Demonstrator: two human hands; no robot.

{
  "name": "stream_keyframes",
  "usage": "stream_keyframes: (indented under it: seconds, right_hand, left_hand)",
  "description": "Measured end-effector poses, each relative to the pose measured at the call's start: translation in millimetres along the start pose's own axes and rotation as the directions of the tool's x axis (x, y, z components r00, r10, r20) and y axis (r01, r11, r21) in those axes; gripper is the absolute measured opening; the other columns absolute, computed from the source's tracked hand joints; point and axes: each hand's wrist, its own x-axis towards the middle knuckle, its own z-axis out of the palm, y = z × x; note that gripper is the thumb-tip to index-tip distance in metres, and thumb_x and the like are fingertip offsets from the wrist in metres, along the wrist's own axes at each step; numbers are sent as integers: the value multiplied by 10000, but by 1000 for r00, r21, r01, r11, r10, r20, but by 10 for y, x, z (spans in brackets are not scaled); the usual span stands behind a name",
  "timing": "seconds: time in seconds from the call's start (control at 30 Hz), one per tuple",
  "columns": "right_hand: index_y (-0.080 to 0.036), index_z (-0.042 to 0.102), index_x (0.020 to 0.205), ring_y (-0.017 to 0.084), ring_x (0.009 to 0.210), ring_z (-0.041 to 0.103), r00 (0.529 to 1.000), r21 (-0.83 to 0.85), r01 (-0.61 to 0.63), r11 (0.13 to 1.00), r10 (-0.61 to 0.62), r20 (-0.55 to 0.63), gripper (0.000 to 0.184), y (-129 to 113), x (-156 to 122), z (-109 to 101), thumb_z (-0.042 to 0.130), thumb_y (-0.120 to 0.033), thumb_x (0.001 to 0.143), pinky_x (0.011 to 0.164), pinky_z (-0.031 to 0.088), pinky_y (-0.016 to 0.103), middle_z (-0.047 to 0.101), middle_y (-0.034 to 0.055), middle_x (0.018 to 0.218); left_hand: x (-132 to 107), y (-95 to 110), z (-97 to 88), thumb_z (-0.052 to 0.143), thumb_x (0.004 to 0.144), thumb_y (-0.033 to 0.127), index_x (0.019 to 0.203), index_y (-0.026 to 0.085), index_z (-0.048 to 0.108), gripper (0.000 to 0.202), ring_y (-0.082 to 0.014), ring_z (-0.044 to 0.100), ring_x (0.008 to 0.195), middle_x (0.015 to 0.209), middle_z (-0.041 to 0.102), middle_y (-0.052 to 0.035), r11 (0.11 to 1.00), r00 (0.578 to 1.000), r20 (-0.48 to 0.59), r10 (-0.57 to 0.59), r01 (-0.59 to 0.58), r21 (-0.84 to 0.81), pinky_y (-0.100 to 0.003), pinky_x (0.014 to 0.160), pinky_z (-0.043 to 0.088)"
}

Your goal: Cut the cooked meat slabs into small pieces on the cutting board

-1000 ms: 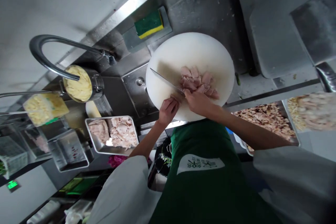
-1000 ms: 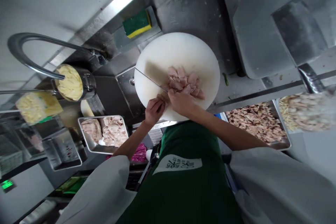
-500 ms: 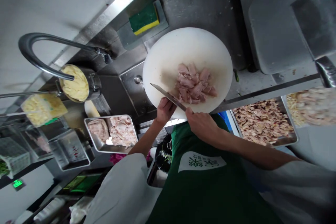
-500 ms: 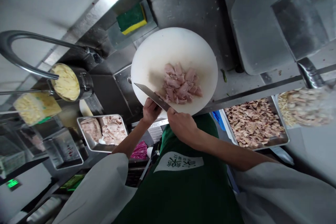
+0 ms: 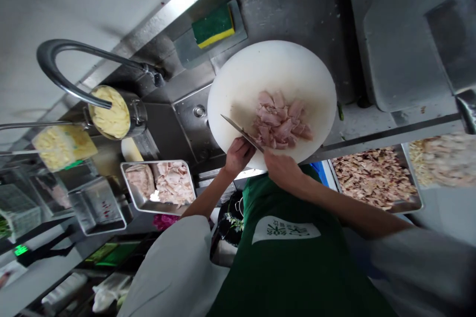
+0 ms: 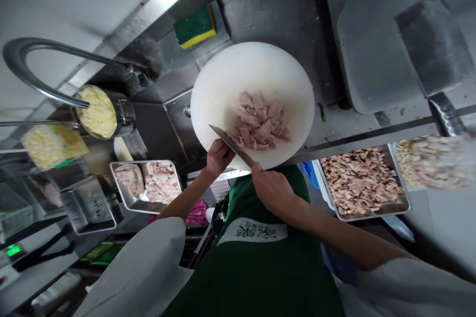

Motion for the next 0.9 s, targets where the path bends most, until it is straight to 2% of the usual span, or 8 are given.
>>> stream_keyframes:
  seconds: [0.13,0.2,0.27,0.33,0.43,0.6,0.73,0.9]
  right_hand:
    - [-33,453,1277,276,933,695,980,37,88,995,-79,-183,396,-29,644,-88,312,-51,908,768,501,355,697,217,1009]
    - [-47,500,1207,286,989,669,962,87,159,983,-135,-237,326,79,929,-188,326,-115,940,802,483,363,680,223,1060]
    - [-58,536,1122,292,1007,652,955,130,197,972,-160,-251,287,230,1020,-276,335,-195,970,814,469,362,670,226,1071]
    - [-44,529,1131,303,981,655,962,132,144,981,-107,-251,309,319,913,-322,328,-224,980,809,463,373,668,236,1057]
    - [-24,473,1239,312,924,678,969,44,25,999,-13,-245,360,233,535,-310,277,-144,962,793,461,390,684,237,999]
    - [-86,506,1163,257,828,715,991,-45,72,996,-77,-113,319,-58,-40,-217,281,-68,937,678,479,292,712,167,841]
    - [-97,509,1110,246,763,727,998,-63,48,997,-51,-47,264,-67,-155,-196,313,-71,936,616,485,266,710,143,770]
    - [-87,498,1142,257,819,731,995,-61,70,996,-74,-61,284,-8,-152,-187,319,-56,925,647,510,286,719,162,830]
  left_hand:
    - [-2,-15,-55,599,917,220,945,184,683,95,-179,617,947,953,682,-68,999,1000,-11,-29,28,-17,-341,862,545]
    - [-8,-4,-93,599,918,217,981,191,680,105,-178,617,967,983,678,-67,999,999,-16,-44,44,-16,-349,894,540]
    - [-19,18,-113,602,916,210,994,190,678,110,-181,616,984,996,670,-71,999,998,-33,-53,53,9,-360,922,534]
    - [-29,37,-106,600,917,205,989,187,678,108,-183,615,981,990,665,-74,997,997,-59,-52,54,46,-364,924,535]
    - [-39,43,-67,595,918,198,984,184,677,106,-178,609,968,980,661,-73,997,996,-74,-47,51,57,-352,904,541]
    - [-51,15,-59,604,907,211,905,177,678,81,-187,594,927,900,642,-70,997,999,-49,-23,27,77,-328,812,540]
    - [-57,-1,-82,597,906,205,886,169,676,90,-192,586,925,893,637,-75,997,1000,-21,-19,21,74,-323,805,529]
    - [-44,-4,-77,616,896,221,901,171,678,80,-192,582,913,903,642,-78,997,998,-46,-30,33,71,-329,806,529]
